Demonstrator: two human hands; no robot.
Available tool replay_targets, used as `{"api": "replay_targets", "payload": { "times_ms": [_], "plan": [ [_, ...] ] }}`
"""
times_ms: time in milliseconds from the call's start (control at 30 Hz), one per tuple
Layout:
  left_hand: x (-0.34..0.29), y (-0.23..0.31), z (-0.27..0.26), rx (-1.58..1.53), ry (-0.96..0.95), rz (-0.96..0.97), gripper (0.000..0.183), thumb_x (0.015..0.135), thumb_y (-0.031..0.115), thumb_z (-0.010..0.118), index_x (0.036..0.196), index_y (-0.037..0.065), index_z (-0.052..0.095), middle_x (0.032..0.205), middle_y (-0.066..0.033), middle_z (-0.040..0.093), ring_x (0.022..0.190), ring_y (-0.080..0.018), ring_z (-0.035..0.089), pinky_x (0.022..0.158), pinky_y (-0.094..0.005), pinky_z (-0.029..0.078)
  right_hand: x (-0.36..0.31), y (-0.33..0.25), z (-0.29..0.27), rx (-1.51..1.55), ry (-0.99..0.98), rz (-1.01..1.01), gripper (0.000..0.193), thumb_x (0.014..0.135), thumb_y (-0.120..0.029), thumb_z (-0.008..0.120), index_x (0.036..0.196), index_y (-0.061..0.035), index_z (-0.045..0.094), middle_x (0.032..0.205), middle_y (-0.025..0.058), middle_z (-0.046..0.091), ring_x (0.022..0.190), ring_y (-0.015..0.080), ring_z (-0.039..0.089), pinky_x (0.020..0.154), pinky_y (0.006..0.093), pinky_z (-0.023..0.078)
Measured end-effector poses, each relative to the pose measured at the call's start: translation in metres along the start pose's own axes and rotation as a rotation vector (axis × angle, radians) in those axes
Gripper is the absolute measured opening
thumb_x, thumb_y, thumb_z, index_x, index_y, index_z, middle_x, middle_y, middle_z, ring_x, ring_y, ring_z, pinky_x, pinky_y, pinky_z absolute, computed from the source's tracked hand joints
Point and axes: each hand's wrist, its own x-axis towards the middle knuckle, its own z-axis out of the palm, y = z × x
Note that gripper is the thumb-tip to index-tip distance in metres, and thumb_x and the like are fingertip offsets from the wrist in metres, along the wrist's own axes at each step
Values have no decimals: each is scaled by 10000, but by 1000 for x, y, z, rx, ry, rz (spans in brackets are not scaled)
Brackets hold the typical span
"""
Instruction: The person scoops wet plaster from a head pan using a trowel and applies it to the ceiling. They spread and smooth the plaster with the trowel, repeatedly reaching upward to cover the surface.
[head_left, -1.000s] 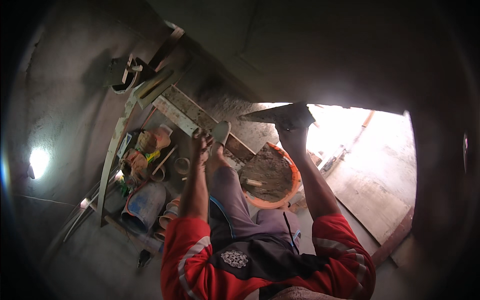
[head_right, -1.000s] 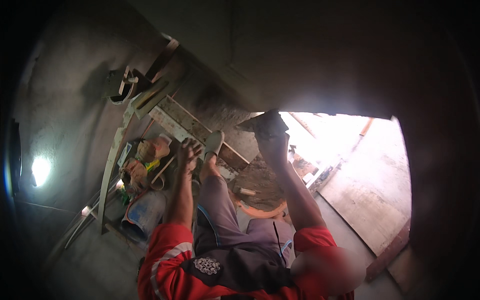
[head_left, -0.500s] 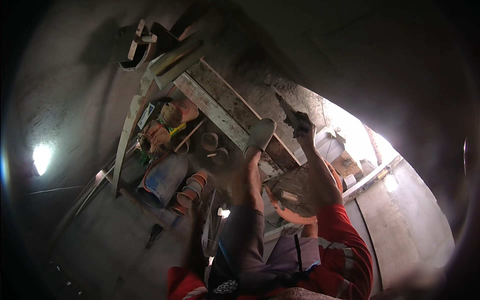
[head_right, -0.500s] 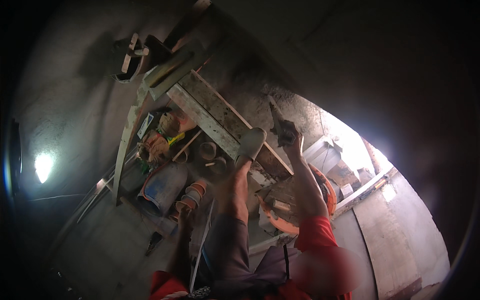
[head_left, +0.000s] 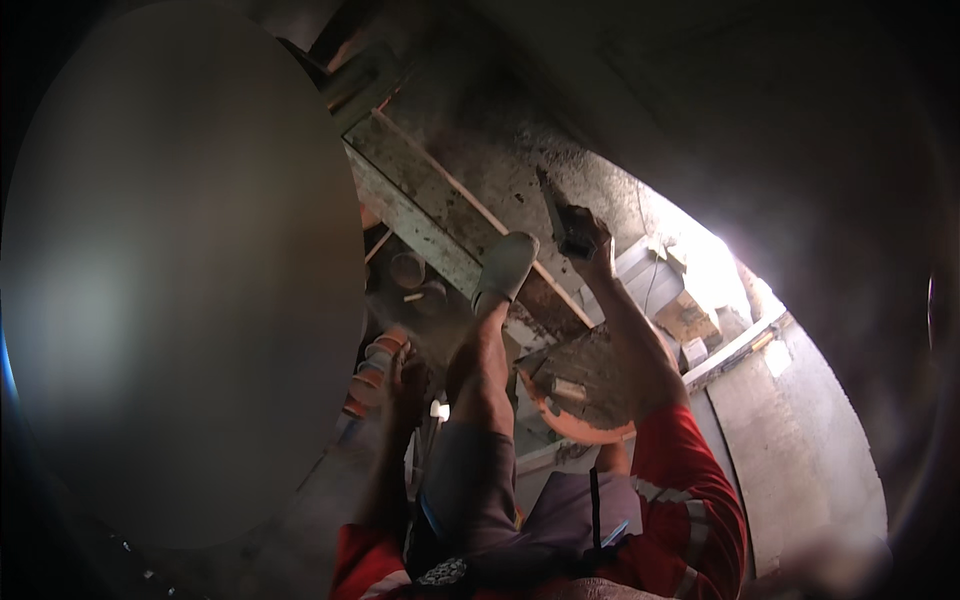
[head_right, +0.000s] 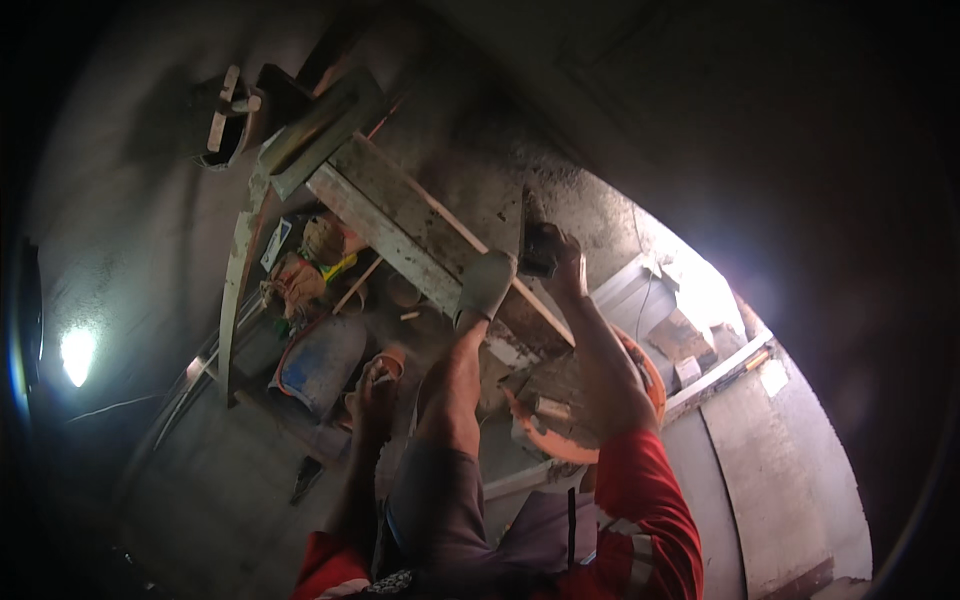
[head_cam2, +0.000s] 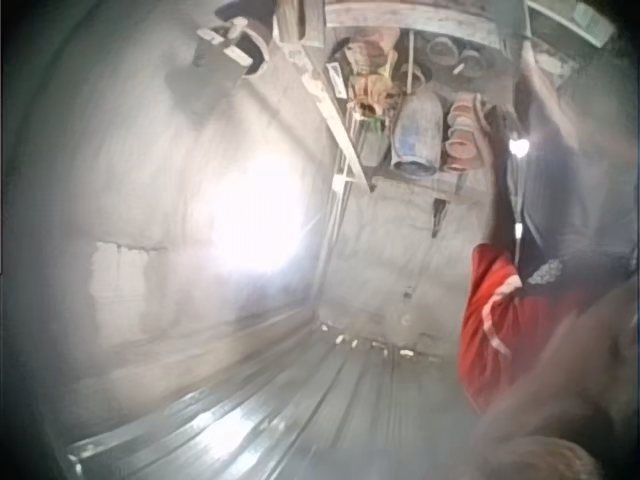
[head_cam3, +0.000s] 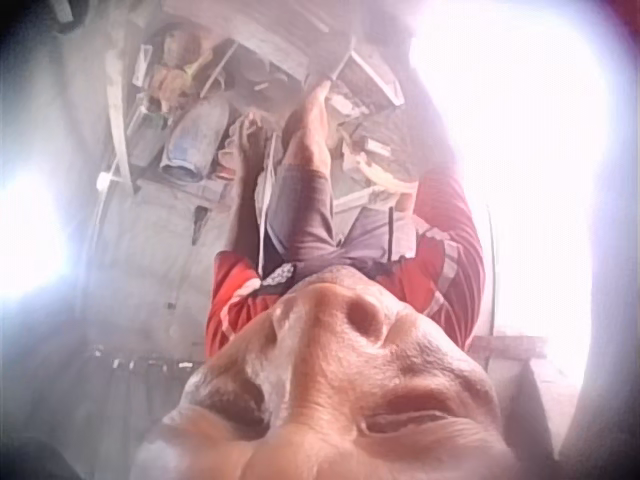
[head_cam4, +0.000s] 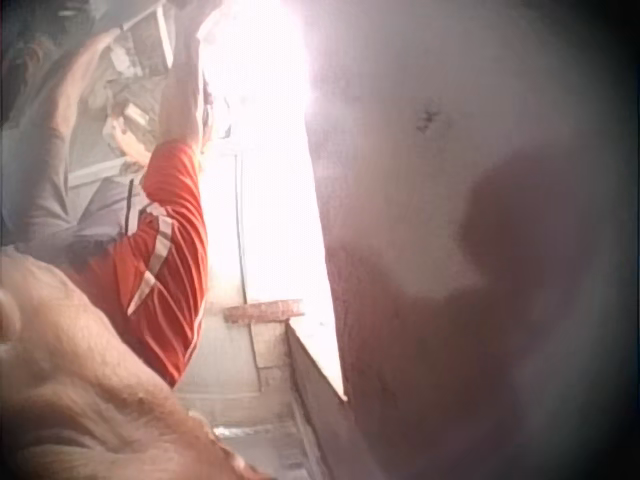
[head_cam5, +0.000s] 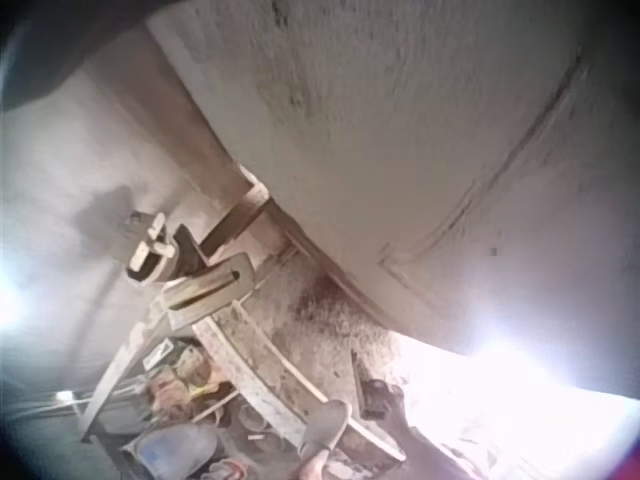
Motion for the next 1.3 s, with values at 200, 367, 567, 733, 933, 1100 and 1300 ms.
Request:
{"api": "replay_targets", "payload": {
  "times_ms": [200,367,567,733,933,1100,1300],
  "plan": [
    [26,14,15,-245,25,236,468,873,135,560,1275,-36,392,1134,-178,550,1079,-238,547,898,-352,444,8,-39,-18,-34,37,97,342,706,-9,633,1042,-55,589,845,111,639,778,198,639,661,300,504],
    [82,176,-22,8,111,515,451,845,135,598,1246,0,442,1132,-195,547,1016,-298,574,850,-370,467,-5,-120,-56,-258,51,-206,248,738,-75,636,980,-32,608,843,102,618,750,218,620,647,308,506],
    [116,407,-113,-52,459,1115,441,810,133,635,1210,18,487,1091,-181,541,988,-299,558,825,-368,473,9,-243,-92,-679,-20,-518,142,706,-90,692,825,-66,620,881,98,632,834,243,623,697,330,511],
    [85,500,-190,-46,495,1377,396,811,103,612,1179,8,502,1095,-188,535,981,-334,549,833,-396,466,4,-330,-110,-825,-66,-253,187,682,-142,717,840,-85,636,899,70,634,822,235,623,680,313,511],
    [67,510,-235,134,542,1346,380,822,120,601,1172,5,505,1078,-202,546,973,-368,546,845,-410,451,-20,-354,-119,-209,44,-307,169,737,4,690,899,-26,653,935,101,637,855,202,617,733,288,498],
    [94,392,-188,324,333,1148,190,851,176,550,892,0,611,858,-221,595,815,-383,576,706,-464,454,-44,-418,-131,-384,29,-169,220,754,2,563,952,-40,646,949,86,648,795,185,632,654,272,505],
    [65,142,-135,503,-20,356,423,860,387,477,1059,31,586,1196,-222,522,1115,-359,481,935,-450,361,-72,-452,-151,-309,153,-254,279,718,16,552,969,-49,655,962,94,649,802,226,635,656,303,521]
  ]
}}
